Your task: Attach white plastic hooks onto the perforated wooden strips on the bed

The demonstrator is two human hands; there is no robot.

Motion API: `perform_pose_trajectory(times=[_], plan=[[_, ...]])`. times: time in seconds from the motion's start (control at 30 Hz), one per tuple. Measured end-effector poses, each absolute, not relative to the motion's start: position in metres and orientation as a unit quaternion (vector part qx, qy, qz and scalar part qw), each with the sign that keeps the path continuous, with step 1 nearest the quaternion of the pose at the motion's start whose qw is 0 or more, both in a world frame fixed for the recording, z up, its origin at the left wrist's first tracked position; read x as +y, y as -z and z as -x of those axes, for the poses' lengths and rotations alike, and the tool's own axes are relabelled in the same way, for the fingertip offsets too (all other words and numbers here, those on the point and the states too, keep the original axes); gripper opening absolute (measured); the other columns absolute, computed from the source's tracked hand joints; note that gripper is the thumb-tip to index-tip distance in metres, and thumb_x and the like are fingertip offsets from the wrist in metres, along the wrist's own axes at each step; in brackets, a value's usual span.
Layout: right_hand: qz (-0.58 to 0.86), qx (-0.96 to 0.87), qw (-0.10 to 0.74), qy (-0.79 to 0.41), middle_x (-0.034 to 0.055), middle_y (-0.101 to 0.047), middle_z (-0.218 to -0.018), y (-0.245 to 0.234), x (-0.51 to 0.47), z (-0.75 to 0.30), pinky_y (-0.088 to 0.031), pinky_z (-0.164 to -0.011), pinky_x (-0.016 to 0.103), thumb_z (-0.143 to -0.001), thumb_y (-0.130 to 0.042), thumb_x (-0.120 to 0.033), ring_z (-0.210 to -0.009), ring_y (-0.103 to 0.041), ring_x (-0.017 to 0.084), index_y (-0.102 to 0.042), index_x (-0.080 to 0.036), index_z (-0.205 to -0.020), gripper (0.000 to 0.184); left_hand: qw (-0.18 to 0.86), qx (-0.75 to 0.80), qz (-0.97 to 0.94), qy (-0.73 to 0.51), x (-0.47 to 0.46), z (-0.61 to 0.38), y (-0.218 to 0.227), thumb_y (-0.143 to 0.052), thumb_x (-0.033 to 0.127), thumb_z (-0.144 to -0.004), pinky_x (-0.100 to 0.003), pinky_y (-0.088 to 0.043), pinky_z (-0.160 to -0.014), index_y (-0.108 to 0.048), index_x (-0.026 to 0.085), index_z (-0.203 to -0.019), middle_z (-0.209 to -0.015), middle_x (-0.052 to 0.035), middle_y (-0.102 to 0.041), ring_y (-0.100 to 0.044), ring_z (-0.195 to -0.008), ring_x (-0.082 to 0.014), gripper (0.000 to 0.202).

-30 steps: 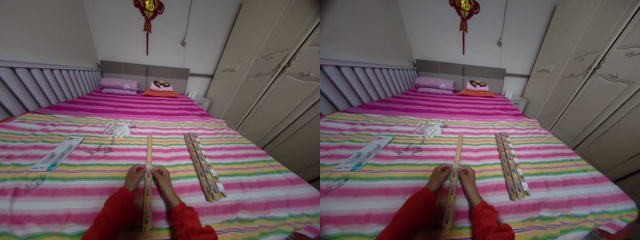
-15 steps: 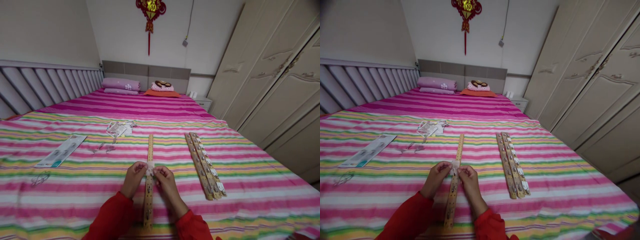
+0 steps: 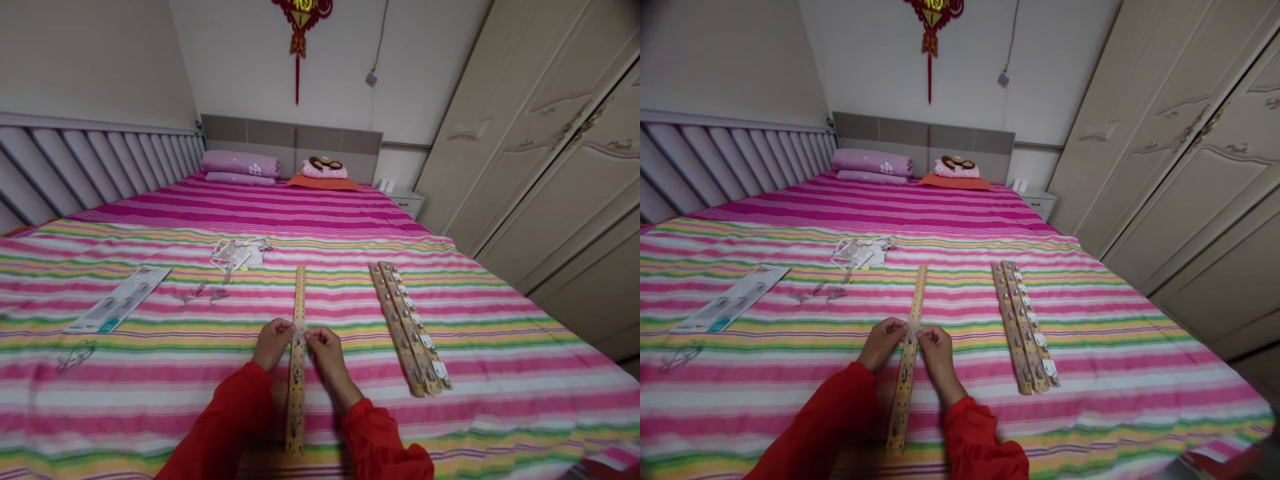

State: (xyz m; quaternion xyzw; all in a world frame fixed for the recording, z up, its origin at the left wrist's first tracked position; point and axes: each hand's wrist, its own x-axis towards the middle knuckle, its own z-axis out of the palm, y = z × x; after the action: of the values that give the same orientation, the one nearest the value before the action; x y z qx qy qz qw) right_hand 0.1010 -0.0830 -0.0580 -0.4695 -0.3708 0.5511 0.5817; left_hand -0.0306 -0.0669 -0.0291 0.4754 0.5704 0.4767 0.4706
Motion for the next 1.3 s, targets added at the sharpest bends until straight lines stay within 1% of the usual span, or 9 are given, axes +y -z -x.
perform_pose_trajectory(times=[0.13,0.3,0.57,0.7,0.87,1.0,1.1,1.2,1.3], plan=[[0.470,-0.375,0.582,-0.547,-0.0069,-0.050,-0.045,0.063,-0.081,-0.100,-0.026,-0.039,0.020,-0.062,-0.068,-0.029,-0.038,-0.036,0.006,-0.061,-0.016,-0.061,0.015,0.465,0.586,-0.463,-0.475,-0.064,0.031,0.037,-0.064,0.038,-0.053,-0.025,-0.039,-0.051,-0.059,0.016,-0.059,-0.050,0.0017,-0.058,-0.054,-0.050,-0.0135,0.023],[0.472,-0.389,0.594,-0.523,-0.0029,-0.057,-0.051,0.069,-0.079,-0.099,-0.032,-0.044,0.021,-0.062,-0.068,-0.030,-0.047,-0.046,0.010,-0.062,-0.016,-0.061,0.016,0.453,0.587,-0.465,-0.484,-0.062,0.032,0.046,-0.064,0.037,-0.053,-0.025,-0.041,-0.052,-0.059,0.016,-0.059,-0.050,0.0015,-0.058,-0.055,-0.050,-0.0137,0.023],[0.482,-0.408,0.592,-0.500,-0.0008,-0.060,-0.054,0.082,-0.074,-0.098,-0.039,-0.050,0.023,-0.062,-0.068,-0.035,-0.052,-0.052,0.012,-0.063,-0.016,-0.063,0.020,0.445,0.580,-0.480,-0.485,-0.057,0.033,0.055,-0.063,0.035,-0.056,-0.026,-0.044,-0.055,-0.059,0.016,-0.060,-0.052,0.0012,-0.059,-0.056,-0.052,-0.0141,0.019],[0.487,-0.404,0.591,-0.501,-0.0011,-0.060,-0.053,0.086,-0.073,-0.098,-0.039,-0.050,0.023,-0.062,-0.068,-0.036,-0.052,-0.052,0.013,-0.062,-0.016,-0.063,0.021,0.436,0.591,-0.485,-0.474,-0.057,0.033,0.056,-0.061,0.033,-0.057,-0.025,-0.043,-0.054,-0.058,0.017,-0.059,-0.051,0.0019,-0.058,-0.056,-0.052,-0.0137,0.017],[0.488,-0.396,0.592,-0.504,-0.0021,-0.059,-0.054,0.084,-0.074,-0.097,-0.041,-0.052,0.024,-0.061,-0.068,-0.031,-0.051,-0.051,0.012,-0.061,-0.016,-0.062,0.016,0.430,0.598,-0.486,-0.471,-0.057,0.033,0.057,-0.061,0.033,-0.057,-0.025,-0.043,-0.053,-0.057,0.017,-0.058,-0.050,0.0026,-0.057,-0.055,-0.050,-0.0134,0.016],[0.493,-0.393,0.588,-0.507,-0.0026,-0.059,-0.053,0.082,-0.074,-0.096,-0.042,-0.052,0.024,-0.061,-0.067,-0.030,-0.050,-0.052,0.012,-0.060,-0.017,-0.061,0.015,0.432,0.604,-0.476,-0.471,-0.057,0.032,0.058,-0.062,0.030,-0.056,-0.025,-0.043,-0.053,-0.057,0.017,-0.058,-0.050,0.0030,-0.057,-0.055,-0.050,-0.0125,0.014],[0.497,-0.393,0.589,-0.501,-0.0025,-0.060,-0.054,0.082,-0.074,-0.096,-0.043,-0.053,0.025,-0.060,-0.067,-0.031,-0.052,-0.053,0.013,-0.060,-0.018,-0.061,0.016,0.454,0.608,-0.448,-0.472,-0.056,0.031,0.057,-0.064,0.026,-0.055,-0.024,-0.044,-0.053,-0.057,0.017,-0.059,-0.050,0.0039,-0.056,-0.055,-0.050,-0.0117,0.013],[0.499,-0.394,0.594,-0.493,-0.0024,-0.060,-0.055,0.085,-0.073,-0.096,-0.044,-0.054,0.025,-0.060,-0.068,-0.031,-0.053,-0.054,0.013,-0.059,-0.018,-0.062,0.016,0.490,0.619,-0.417,-0.450,-0.053,0.031,0.054,-0.065,0.022,-0.056,-0.022,-0.042,-0.050,-0.055,0.017,-0.058,-0.047,0.0052,-0.055,-0.053,-0.047,-0.0102,0.012],[0.502,-0.390,0.587,-0.501,-0.0035,-0.057,-0.054,0.087,-0.073,-0.096,-0.040,-0.049,0.023,-0.060,-0.067,-0.032,-0.049,-0.050,0.011,-0.059,-0.017,-0.065,0.017,0.503,0.631,-0.412,-0.423,-0.049,0.032,0.051,-0.065,0.020,-0.057,-0.021,-0.039,-0.045,-0.053,0.017,-0.055,-0.043,0.0057,-0.052,-0.050,-0.041,-0.0090,0.013]])
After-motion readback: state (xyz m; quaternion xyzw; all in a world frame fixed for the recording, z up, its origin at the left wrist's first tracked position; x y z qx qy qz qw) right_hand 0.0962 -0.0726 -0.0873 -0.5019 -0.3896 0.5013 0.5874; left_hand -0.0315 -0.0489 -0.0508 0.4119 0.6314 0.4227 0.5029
